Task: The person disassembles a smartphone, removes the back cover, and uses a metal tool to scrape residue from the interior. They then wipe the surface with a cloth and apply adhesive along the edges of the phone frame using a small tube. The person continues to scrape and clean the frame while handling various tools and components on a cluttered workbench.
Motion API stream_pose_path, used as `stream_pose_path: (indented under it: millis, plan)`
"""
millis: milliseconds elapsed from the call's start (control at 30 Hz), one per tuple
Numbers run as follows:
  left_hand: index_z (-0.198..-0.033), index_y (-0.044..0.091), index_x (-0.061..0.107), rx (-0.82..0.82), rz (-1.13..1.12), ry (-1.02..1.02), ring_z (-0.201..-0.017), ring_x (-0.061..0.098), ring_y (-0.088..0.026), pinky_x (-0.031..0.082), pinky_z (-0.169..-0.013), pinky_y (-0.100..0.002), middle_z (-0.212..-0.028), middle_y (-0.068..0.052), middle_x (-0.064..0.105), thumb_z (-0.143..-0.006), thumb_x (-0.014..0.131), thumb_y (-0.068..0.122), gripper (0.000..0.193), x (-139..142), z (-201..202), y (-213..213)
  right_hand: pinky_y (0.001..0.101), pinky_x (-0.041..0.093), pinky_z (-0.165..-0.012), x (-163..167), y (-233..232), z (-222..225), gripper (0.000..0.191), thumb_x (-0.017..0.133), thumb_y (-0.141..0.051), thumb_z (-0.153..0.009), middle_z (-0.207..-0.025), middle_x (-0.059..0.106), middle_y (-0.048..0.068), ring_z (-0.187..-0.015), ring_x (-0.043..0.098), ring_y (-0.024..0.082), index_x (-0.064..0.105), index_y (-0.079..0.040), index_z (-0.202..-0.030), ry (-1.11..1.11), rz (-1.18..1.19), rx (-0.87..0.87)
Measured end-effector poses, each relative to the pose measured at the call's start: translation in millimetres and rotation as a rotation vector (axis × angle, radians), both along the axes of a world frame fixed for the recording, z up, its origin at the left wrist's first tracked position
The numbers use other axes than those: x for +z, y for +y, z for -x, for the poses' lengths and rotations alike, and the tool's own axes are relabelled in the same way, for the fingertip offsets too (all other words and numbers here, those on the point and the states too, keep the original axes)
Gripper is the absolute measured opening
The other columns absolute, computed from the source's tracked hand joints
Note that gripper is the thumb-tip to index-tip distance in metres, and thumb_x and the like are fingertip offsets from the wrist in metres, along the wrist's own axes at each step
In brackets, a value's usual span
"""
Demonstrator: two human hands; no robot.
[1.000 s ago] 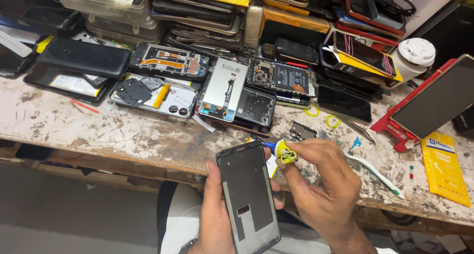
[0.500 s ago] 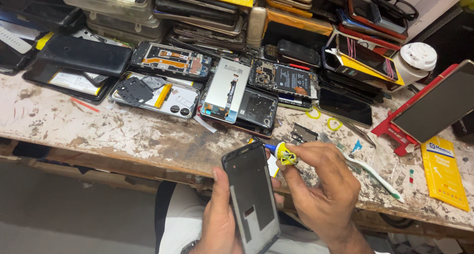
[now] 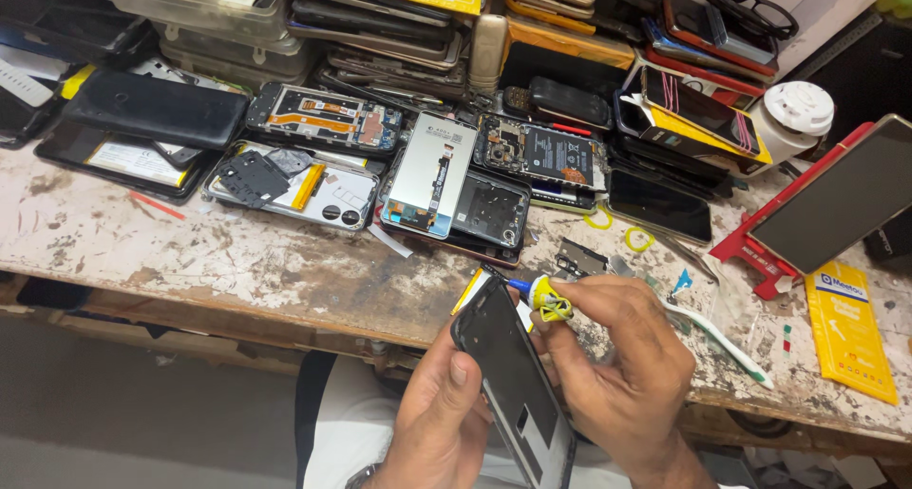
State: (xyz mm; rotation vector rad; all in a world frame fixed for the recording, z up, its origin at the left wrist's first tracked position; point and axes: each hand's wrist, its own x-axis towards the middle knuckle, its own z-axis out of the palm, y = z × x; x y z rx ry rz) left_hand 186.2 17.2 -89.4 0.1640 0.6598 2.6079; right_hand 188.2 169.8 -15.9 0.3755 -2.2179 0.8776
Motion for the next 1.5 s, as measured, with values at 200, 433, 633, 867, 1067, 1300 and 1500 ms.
stream_pose_path:
  millis: [200, 433, 633, 867, 1067, 1300, 1500]
  plan:
    - [-0.156, 0.002, 0.037, 0.017, 0.0, -0.008, -0.135, 0.054, -0.024, 0.042, -0.112, -0.042, -0.145, -0.012, 0.057, -0.087, 0.075, 0.047, 0.091, -5, 0, 1, 0.0332, 0.056, -0.089, 2, -2, 0, 0.037, 0.076, 0.009, -0.079, -0.103, 0.073, 0.01, -0.099, 0.071, 0.023, 0.068, -0.001, -0.114, 0.0, -0.022, -0.012]
    - [-0.156, 0.001, 0.038, 0.034, 0.0, -0.006, -0.134, 0.055, -0.024, 0.043, -0.112, -0.043, -0.144, -0.014, 0.058, -0.088, 0.075, 0.047, 0.09, -4, 0, 2, 0.0334, 0.055, -0.086, 4, -2, -2, 0.037, 0.08, 0.007, -0.078, -0.1, 0.073, 0.009, -0.096, 0.071, 0.022, 0.069, -0.002, -0.112, -0.005, -0.045, -0.017]
    - [-0.155, 0.001, 0.04, 0.044, 0.015, 0.009, -0.135, 0.054, -0.024, 0.043, -0.112, -0.043, -0.147, -0.012, 0.057, -0.087, 0.074, 0.049, 0.09, 4, 3, 0, 0.0334, 0.055, -0.086, 4, -1, -3, 0.035, 0.079, 0.006, -0.079, -0.099, 0.073, 0.009, -0.095, 0.071, 0.022, 0.069, -0.002, -0.112, 0.009, -0.035, -0.002]
    - [-0.157, 0.002, 0.038, 0.035, 0.025, 0.042, -0.132, 0.055, -0.024, 0.044, -0.11, -0.043, -0.144, -0.014, 0.056, -0.09, 0.071, 0.051, 0.089, 11, 4, -3, 0.0333, 0.056, -0.085, 2, -2, -6, 0.035, 0.079, 0.007, -0.078, -0.097, 0.072, 0.009, -0.095, 0.072, 0.022, 0.069, -0.002, -0.11, -0.001, -0.034, -0.02]
    - [-0.157, 0.002, 0.036, 0.075, 0.052, 0.052, -0.135, 0.053, -0.021, 0.044, -0.111, -0.042, -0.153, -0.008, 0.052, -0.089, 0.069, 0.052, 0.091, 13, 8, -4, 0.0339, 0.056, -0.085, 1, -3, -6, 0.035, 0.081, 0.006, -0.077, -0.095, 0.071, 0.008, -0.093, 0.071, 0.023, 0.069, -0.002, -0.109, 0.012, -0.04, -0.022]
    - [-0.158, 0.002, 0.036, 0.079, 0.026, 0.057, -0.133, 0.054, -0.022, 0.045, -0.11, -0.043, -0.153, -0.012, 0.051, -0.091, 0.069, 0.051, 0.089, 15, 9, -6, 0.0339, 0.056, -0.083, 0, -4, -8, 0.035, 0.083, 0.004, -0.077, -0.094, 0.071, 0.009, -0.091, 0.071, 0.023, 0.07, -0.001, -0.109, 0.01, -0.029, -0.019]
    - [-0.159, 0.002, 0.033, 0.065, -0.001, 0.115, -0.131, 0.058, -0.026, 0.05, -0.107, -0.043, -0.149, -0.021, 0.055, -0.093, 0.067, 0.053, 0.09, 22, 12, -10, 0.0339, 0.056, -0.083, -1, -4, -10, 0.035, 0.083, 0.004, -0.077, -0.094, 0.071, 0.01, -0.09, 0.071, 0.023, 0.07, -0.001, -0.109, 0.018, -0.032, -0.02]
